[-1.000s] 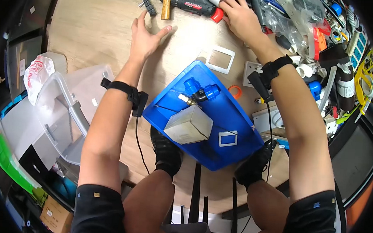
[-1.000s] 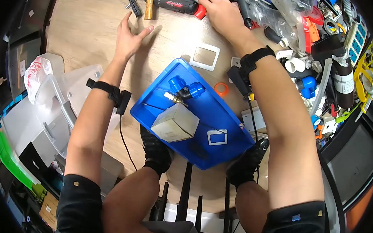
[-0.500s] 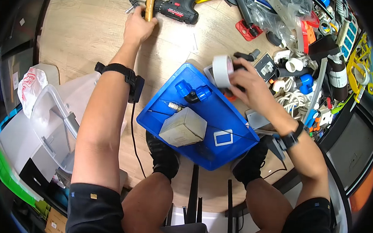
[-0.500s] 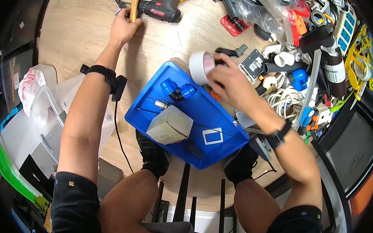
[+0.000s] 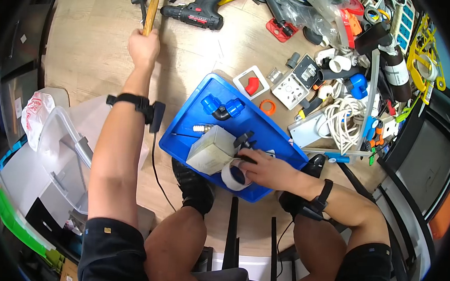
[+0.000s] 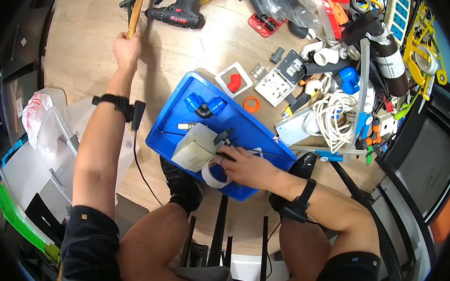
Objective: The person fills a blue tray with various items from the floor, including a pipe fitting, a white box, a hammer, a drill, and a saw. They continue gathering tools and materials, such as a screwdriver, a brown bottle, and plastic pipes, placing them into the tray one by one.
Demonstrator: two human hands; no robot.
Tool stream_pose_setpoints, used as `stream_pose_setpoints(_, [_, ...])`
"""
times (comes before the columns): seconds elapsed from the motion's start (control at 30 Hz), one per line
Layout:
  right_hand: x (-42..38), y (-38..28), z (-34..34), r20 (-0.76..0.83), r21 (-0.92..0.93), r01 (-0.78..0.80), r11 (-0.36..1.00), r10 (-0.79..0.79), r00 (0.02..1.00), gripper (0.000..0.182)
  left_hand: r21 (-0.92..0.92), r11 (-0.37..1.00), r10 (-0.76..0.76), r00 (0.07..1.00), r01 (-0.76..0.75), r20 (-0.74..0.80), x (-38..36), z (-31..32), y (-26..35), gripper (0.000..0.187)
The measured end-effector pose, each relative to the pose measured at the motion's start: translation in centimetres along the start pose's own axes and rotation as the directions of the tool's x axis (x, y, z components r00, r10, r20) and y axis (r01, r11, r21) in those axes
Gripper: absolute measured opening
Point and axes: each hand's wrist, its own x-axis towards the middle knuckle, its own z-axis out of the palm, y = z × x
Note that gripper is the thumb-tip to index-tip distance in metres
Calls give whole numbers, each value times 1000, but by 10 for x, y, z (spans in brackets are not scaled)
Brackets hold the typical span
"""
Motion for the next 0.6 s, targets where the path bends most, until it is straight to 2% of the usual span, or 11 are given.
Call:
stream_pose_setpoints(0.07, [-5, 9, -8, -40, 17, -58, 998, 59, 997, 21, -57, 998, 29, 999, -28, 20, -25, -4, -10, 36])
stream_pose_setpoints(0.1, [-7, 19, -24, 21, 22, 18, 1000, -18, 1000, 24, -125, 992, 7, 999, 0, 52, -36, -4, -16, 31])
stream_pose_setpoints(0.13, [-7, 29, -37, 22, 15, 19, 1000, -20, 1000, 24, -191, 981, -17, 996, 34, 85, -49, -9, -14, 27])
stream_pose_setpoints(0.2, [-4, 48, -61, 225, 325, -180, 928, 109, 968, 29, -275, 958, -54, 992, 85, 118, -79, -28, -7, 23])
stream_pose_setpoints(0.27, [12, 69, -103, 225, 370, -525, 766, 475, 851, 38, -357, 925, -82, 986, 130, 147, -98, -45, -9, 19])
stream_pose_setpoints(0.33, [18, 115, -97, -304, 80, -498, 863, 497, 813, 48, -354, 932, -44, 992, 82, 114, -114, -52, -28, 15])
stream_pose_setpoints(0.4, [32, 143, -84, -489, -132, -622, 772, 495, 718, 53, -346, 933, -45, 988, 93, 145, -135, -66, -36, 14])
stream_pose_setpoints(0.43, [39, 151, -72, -492, -131, -618, 775, 490, 720, 53, -337, 936, -44, 982, 105, 186, -147, -74, -37, 13])
stream_pose_setpoints(0.5, [57, 156, -47, -383, -310, -662, 683, 548, 744, 68, -320, 939, -53, 975, 121, 214, -174, -92, -38, 14])
stream_pose_setpoints(0.53, [66, 154, -47, -388, -302, -664, 684, 548, 741, 68, -306, 942, -64, 968, 138, 242, -187, -102, -36, 14])
stream_pose_setpoints(0.6, [79, 148, -43, -242, -129, -723, 679, 685, 687, 70, -375, 914, -58, 966, 153, 253, -212, -124, -37, 17])
